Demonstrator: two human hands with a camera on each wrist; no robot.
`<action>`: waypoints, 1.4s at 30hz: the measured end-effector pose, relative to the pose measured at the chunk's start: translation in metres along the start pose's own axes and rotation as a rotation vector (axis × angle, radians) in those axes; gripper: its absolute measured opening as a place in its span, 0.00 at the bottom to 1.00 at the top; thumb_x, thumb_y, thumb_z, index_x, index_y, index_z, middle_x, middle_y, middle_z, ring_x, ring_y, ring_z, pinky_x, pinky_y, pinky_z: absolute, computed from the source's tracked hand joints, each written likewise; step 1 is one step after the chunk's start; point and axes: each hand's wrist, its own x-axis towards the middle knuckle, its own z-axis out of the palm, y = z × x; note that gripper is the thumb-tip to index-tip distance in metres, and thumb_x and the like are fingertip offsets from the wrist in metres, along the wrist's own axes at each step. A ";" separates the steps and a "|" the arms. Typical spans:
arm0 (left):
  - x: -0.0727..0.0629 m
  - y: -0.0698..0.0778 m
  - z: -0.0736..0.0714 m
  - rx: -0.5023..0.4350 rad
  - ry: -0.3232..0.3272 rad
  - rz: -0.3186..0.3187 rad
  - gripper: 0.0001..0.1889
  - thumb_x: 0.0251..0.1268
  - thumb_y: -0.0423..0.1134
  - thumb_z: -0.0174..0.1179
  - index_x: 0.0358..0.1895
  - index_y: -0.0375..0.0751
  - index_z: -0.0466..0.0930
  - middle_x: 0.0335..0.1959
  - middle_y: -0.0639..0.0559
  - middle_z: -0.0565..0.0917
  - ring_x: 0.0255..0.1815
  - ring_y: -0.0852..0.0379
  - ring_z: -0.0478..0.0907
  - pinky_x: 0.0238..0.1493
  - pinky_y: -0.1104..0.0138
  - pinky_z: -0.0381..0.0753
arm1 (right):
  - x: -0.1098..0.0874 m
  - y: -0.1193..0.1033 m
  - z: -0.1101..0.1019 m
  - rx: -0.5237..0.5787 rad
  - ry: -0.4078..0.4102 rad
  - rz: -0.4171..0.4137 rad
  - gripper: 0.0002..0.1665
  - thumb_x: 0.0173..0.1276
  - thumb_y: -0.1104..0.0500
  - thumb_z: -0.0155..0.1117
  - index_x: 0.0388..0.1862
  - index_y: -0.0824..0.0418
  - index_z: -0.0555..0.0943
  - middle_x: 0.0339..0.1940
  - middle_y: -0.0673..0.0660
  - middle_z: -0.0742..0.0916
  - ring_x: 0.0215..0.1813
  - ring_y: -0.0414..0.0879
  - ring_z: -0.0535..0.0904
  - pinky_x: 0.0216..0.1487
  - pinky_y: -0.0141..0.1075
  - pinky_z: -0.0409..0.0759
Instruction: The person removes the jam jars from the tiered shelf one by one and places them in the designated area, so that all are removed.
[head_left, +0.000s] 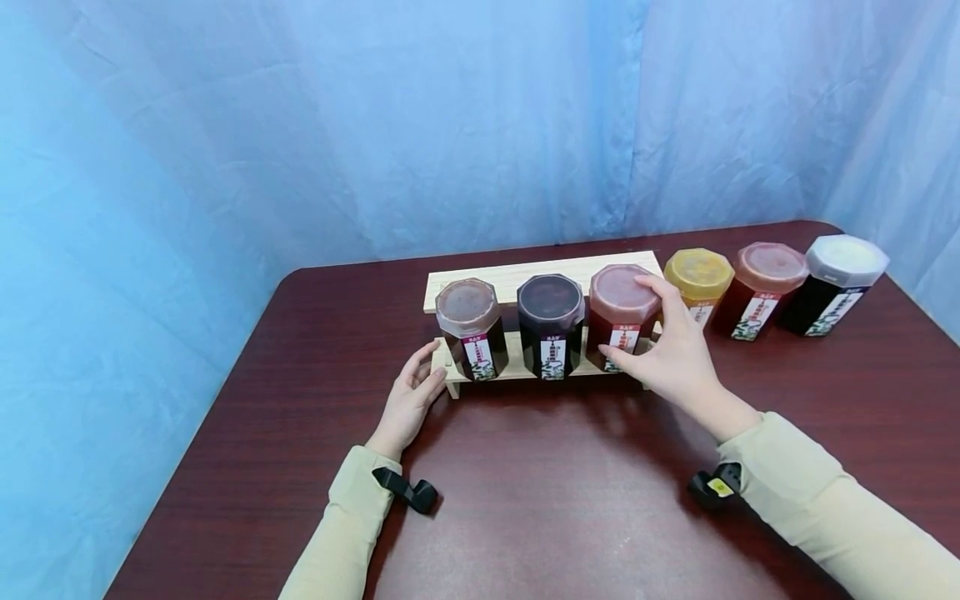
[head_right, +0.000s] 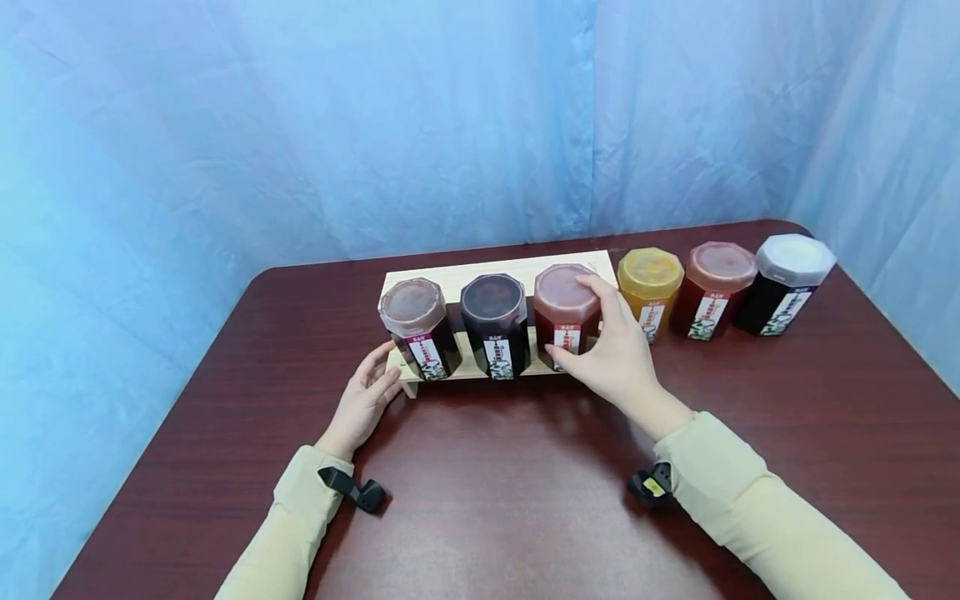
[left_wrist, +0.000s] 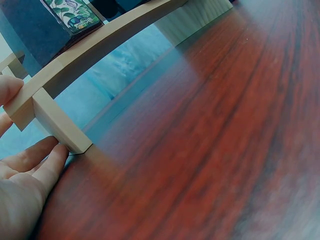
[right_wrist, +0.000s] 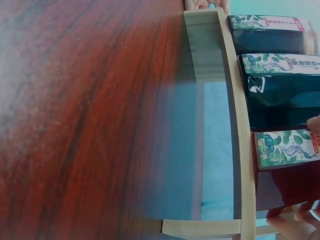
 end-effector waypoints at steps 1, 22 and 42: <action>0.000 0.000 0.000 0.002 0.001 0.002 0.27 0.70 0.30 0.49 0.71 0.38 0.57 0.57 0.43 0.72 0.49 0.66 0.75 0.53 0.73 0.74 | 0.000 0.000 0.000 0.005 0.001 -0.004 0.53 0.41 0.65 0.80 0.67 0.57 0.62 0.59 0.64 0.74 0.53 0.56 0.75 0.47 0.17 0.62; 0.000 0.002 0.001 0.004 0.001 -0.012 0.27 0.70 0.29 0.49 0.71 0.39 0.57 0.64 0.39 0.67 0.52 0.66 0.74 0.56 0.70 0.72 | -0.014 -0.002 -0.010 -0.021 0.010 0.005 0.53 0.38 0.66 0.80 0.65 0.59 0.64 0.59 0.64 0.76 0.53 0.56 0.75 0.48 0.18 0.61; 0.001 0.002 0.001 -0.010 0.010 -0.008 0.27 0.70 0.28 0.48 0.71 0.38 0.56 0.64 0.38 0.68 0.50 0.66 0.75 0.53 0.72 0.73 | -0.033 0.008 -0.026 0.075 0.122 -0.132 0.55 0.26 0.76 0.79 0.61 0.66 0.70 0.56 0.30 0.73 0.44 0.19 0.72 0.45 0.12 0.67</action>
